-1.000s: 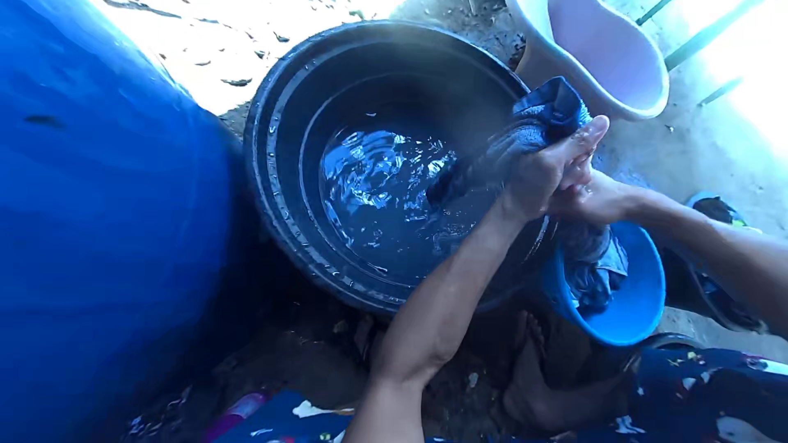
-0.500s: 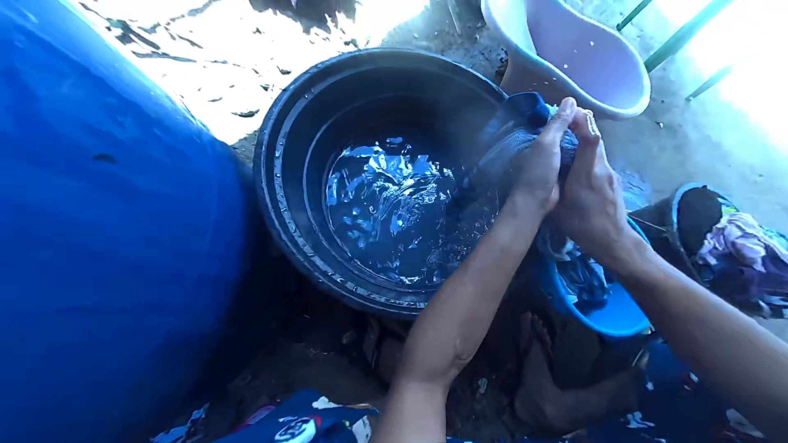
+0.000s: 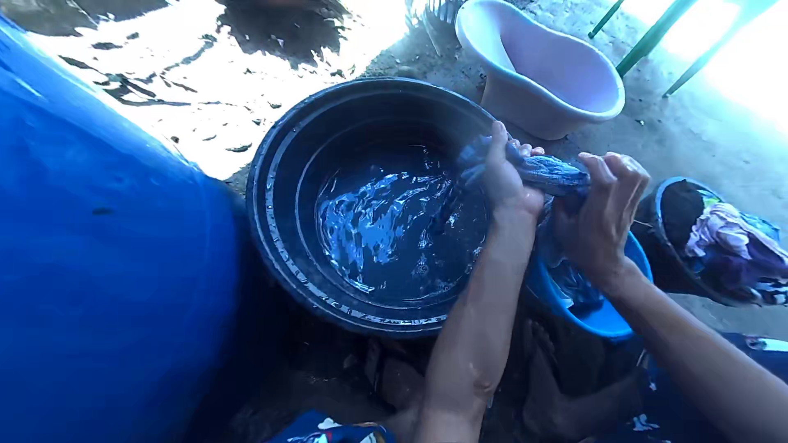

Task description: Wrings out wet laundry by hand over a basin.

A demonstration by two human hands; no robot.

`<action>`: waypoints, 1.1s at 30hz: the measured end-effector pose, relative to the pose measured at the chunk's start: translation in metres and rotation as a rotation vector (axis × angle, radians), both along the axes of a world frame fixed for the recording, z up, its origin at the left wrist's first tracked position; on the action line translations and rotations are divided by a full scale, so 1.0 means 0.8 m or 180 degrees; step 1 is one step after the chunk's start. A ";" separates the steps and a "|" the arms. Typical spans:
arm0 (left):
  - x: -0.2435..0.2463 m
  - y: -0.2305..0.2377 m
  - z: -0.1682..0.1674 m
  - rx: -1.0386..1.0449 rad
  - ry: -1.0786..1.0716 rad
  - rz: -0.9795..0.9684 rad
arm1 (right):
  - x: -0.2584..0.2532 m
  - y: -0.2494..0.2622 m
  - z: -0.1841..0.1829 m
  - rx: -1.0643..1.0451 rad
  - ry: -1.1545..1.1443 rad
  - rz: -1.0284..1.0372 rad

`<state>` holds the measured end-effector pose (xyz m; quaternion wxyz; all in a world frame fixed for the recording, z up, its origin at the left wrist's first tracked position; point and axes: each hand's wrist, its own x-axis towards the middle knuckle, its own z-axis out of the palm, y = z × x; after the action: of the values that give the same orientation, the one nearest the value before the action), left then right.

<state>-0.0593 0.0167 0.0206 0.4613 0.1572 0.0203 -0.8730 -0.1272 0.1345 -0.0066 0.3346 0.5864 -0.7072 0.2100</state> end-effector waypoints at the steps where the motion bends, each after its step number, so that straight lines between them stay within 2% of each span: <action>1: -0.001 0.003 0.009 0.0039 -0.0048 -0.0046 | 0.015 0.002 -0.006 0.0013 0.0030 -0.0051; 3: 0.002 0.014 0.019 -0.0122 -0.0114 -0.0204 | 0.033 0.002 -0.012 0.0235 0.0006 -0.0169; 5: 0.011 0.026 0.021 -0.0537 -0.0046 -0.0356 | 0.019 -0.012 -0.009 0.0065 0.0007 -0.0052; 7: 0.007 0.027 0.018 -0.0980 0.0119 -0.0187 | -0.007 -0.035 0.001 -0.0206 -0.0063 0.0100; 10: 0.002 0.015 0.001 -0.1870 -0.0034 0.0144 | -0.021 -0.052 0.028 0.0088 -0.0467 0.0237; 13: 0.009 -0.002 -0.011 -0.2210 -0.0254 0.0344 | -0.016 -0.069 0.051 0.0831 -0.0906 0.0381; 15: 0.011 -0.012 -0.022 -0.2304 -0.0224 0.0327 | -0.017 -0.082 0.066 0.1735 -0.1134 0.0240; 17: 0.013 -0.018 -0.034 -0.2213 -0.0041 0.0220 | -0.020 -0.093 0.070 0.2457 -0.1223 0.0185; 21: 0.015 -0.022 -0.060 -0.1887 0.0237 0.0094 | -0.036 -0.105 0.053 0.3142 -0.1350 0.0774; 24: 0.018 -0.017 -0.086 -0.2052 0.0450 -0.0061 | -0.044 -0.106 0.040 0.3656 -0.2347 0.1208; 27: 0.018 -0.009 -0.103 -0.2223 0.0484 -0.0302 | -0.047 -0.097 0.022 0.3880 -0.3219 0.1252; 29: 0.015 -0.014 -0.099 -0.1966 0.0474 -0.0326 | -0.045 -0.094 0.023 0.3755 -0.2948 0.0986; 33: 0.025 -0.017 -0.077 -0.0879 0.0323 -0.0111 | -0.015 -0.090 0.061 0.3206 -0.0997 -0.0046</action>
<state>-0.0392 0.0029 -0.0411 0.4616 0.0482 -0.0795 -0.8822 -0.1396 0.0622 0.0424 -0.0968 0.6312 -0.7660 -0.0731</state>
